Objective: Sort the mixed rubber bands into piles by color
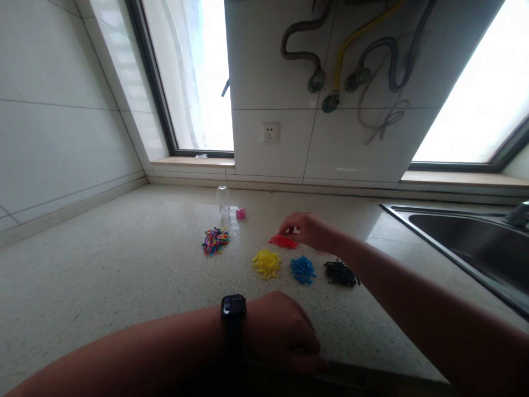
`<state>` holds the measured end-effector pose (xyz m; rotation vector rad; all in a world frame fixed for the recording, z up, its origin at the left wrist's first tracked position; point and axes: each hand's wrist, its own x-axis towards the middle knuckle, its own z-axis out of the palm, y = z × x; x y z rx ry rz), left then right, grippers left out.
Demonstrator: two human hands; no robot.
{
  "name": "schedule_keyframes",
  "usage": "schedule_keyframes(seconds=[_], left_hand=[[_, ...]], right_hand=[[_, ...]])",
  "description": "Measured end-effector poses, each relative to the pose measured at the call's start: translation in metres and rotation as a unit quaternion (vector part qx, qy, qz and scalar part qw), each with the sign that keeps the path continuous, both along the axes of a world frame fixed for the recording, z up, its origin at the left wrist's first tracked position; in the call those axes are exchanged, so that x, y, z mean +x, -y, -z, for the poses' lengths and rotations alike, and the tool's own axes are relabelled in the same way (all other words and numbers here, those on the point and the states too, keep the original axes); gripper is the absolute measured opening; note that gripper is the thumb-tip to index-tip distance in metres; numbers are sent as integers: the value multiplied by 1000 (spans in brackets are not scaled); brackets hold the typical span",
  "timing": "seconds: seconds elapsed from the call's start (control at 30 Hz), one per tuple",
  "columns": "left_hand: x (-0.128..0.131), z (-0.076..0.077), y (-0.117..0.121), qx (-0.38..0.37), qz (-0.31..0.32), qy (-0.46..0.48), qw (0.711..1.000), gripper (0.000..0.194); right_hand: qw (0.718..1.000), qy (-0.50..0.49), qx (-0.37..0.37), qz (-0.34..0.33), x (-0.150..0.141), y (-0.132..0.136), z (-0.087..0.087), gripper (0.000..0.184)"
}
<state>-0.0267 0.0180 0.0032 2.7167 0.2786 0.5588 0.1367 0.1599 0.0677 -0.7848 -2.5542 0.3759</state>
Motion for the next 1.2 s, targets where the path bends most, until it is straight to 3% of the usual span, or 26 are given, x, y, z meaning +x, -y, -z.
schedule_keyframes(seconds=[0.2,0.37,0.5,0.9,1.2], left_hand=[[-1,1,0,-15,4,-4,1000,42],[-1,-1,1,-32,8,-11,999,40],[0,-4,2,-48,7,-11,999,40],[2,-11,3,-60,7,-26,998,39],[2,-10,4,-70,3,-31,997,39]], right_hand=[[981,-116,-30,156,82,-15,20,25],[945,-220,-96,221,118,-11,40,43],[943,-235,-134,195,125,-6,38,41],[959,-200,-121,159,123,0,34,27],[967,-99,-35,232,127,-15,56,23]])
